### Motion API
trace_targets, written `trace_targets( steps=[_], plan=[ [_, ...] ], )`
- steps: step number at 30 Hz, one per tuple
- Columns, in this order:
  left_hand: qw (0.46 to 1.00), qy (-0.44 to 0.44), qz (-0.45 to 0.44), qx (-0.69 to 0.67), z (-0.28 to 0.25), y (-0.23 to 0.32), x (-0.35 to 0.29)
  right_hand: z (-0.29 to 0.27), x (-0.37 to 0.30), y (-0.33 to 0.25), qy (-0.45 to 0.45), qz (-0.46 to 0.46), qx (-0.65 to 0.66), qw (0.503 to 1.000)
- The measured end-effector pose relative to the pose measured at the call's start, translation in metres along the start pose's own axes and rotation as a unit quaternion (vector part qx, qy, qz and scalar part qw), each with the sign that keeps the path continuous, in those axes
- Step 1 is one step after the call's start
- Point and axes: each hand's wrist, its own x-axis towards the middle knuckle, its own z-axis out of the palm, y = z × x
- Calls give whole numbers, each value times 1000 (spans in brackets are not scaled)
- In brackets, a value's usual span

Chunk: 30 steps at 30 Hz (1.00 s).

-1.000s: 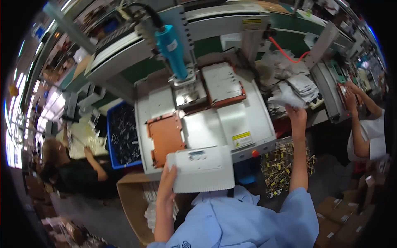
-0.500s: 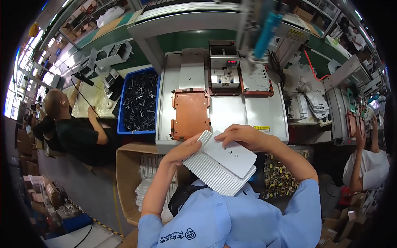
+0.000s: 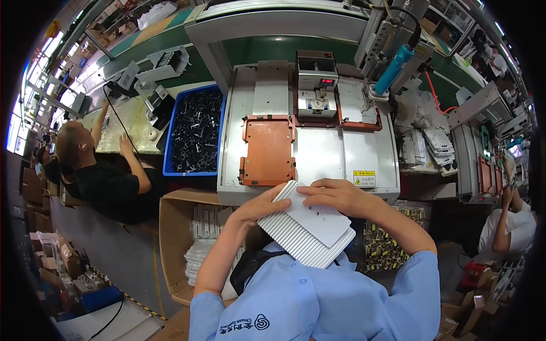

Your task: Assembling electronic components into plastic frames using a factory production press.

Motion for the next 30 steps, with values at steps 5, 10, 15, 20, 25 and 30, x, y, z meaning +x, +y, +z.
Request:
trace_targets(
  steps=[5, 10, 15, 20, 25, 30],
  plan=[
    [999, 14, -7, 32, 9, 4, -6, -5, -16, -5, -29, -9, -69, 997],
    [994, 62, 52, 77, 16, 6, -14, -17, -28, -28, -11, 365, 316, 876],
    [984, 80, 82, 140, 20, 9, -18, 4, -32, -36, -91, 447, 300, 838],
    [874, 173, 179, 417, 52, 39, -48, 14, -16, -37, 196, 274, -170, 926],
    [686, 169, 326, 628, 73, 50, -73, 9, 11, -53, 225, 521, 142, 811],
    [505, 217, 406, 730, 30, 40, -40, 24, 33, -7, 316, 337, 653, 600]
  ],
)
